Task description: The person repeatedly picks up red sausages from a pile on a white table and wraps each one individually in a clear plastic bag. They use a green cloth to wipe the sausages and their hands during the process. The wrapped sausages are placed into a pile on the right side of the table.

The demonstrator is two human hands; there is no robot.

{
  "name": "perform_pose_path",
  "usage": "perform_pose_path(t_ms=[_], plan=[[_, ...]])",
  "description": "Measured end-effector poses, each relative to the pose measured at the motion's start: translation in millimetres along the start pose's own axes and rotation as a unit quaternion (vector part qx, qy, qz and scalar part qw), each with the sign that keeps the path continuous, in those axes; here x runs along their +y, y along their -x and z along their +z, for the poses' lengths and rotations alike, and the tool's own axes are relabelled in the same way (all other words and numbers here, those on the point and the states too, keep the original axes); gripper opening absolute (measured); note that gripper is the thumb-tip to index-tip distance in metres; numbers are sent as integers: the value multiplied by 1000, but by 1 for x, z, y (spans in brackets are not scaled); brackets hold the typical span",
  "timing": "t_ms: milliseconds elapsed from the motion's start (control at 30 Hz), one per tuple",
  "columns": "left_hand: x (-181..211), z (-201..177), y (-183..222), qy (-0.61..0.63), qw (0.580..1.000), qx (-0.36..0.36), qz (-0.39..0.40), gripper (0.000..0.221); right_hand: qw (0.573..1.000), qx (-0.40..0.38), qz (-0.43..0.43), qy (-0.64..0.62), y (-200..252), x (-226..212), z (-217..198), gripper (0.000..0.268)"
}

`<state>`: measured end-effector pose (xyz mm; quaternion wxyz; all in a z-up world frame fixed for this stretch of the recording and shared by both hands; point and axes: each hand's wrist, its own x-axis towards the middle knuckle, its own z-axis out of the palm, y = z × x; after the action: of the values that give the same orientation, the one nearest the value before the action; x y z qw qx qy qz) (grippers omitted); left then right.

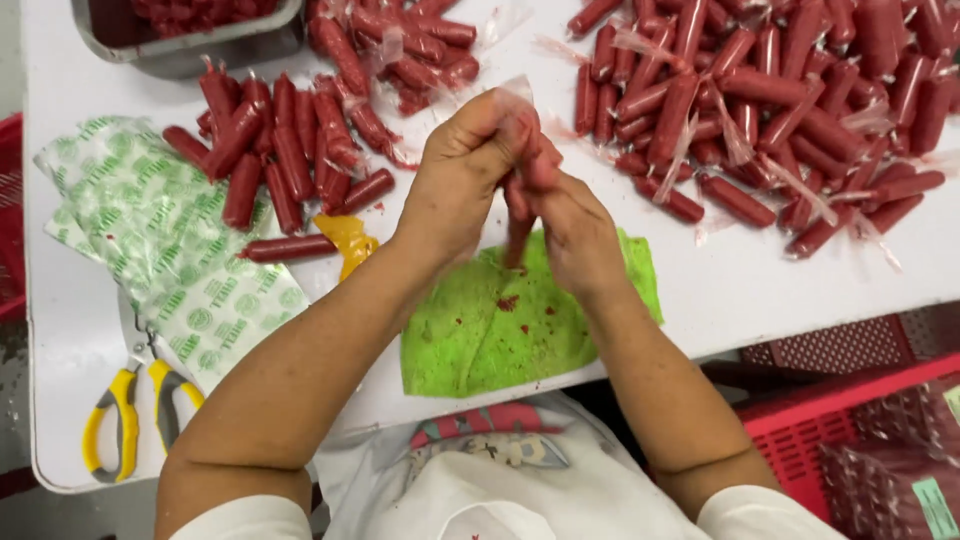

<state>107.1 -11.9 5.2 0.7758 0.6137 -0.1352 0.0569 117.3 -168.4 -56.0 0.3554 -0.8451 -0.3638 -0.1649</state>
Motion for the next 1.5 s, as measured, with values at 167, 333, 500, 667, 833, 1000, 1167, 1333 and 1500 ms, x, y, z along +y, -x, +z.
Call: perform_pose_path(t_ms=[167, 333, 500, 667, 833, 1000, 1167, 1333, 1500], plan=[[47, 8, 73, -262, 961, -90, 8, 45, 956, -157, -57, -241, 31, -33, -44, 31], [64, -45, 139, -87, 989, -120, 6, 20, 969, -152, -192, -25, 52, -43, -49, 14], [-46, -13, 223, 273, 822, -56, -496, 58, 948, -150, -266, 90, 120, -29, 18, 14], [-59, 4, 241, 157, 890, -50, -424, 14, 899, -313, -226, -206, 94, -31, -34, 29], [16, -9, 177, -489, 808, -235, 232, 21, 815, -389, -29, -428, 76, -50, -78, 19], [-108, -3, 197, -319, 933, -105, 128, 33, 604, -147, 337, -707, 109, -66, -40, 12], [-114, 47, 172, 431, 871, 155, -178, 14, 596, 146, 410, -675, 122, -19, 48, 10], [-98, 45, 139, 258, 932, 189, -172, 14, 758, 225, 284, -543, 57, -71, 18, 9], [-29, 7, 116, -433, 890, 38, 137, 16, 947, 239, 60, -208, 49, -46, 4, 15]])
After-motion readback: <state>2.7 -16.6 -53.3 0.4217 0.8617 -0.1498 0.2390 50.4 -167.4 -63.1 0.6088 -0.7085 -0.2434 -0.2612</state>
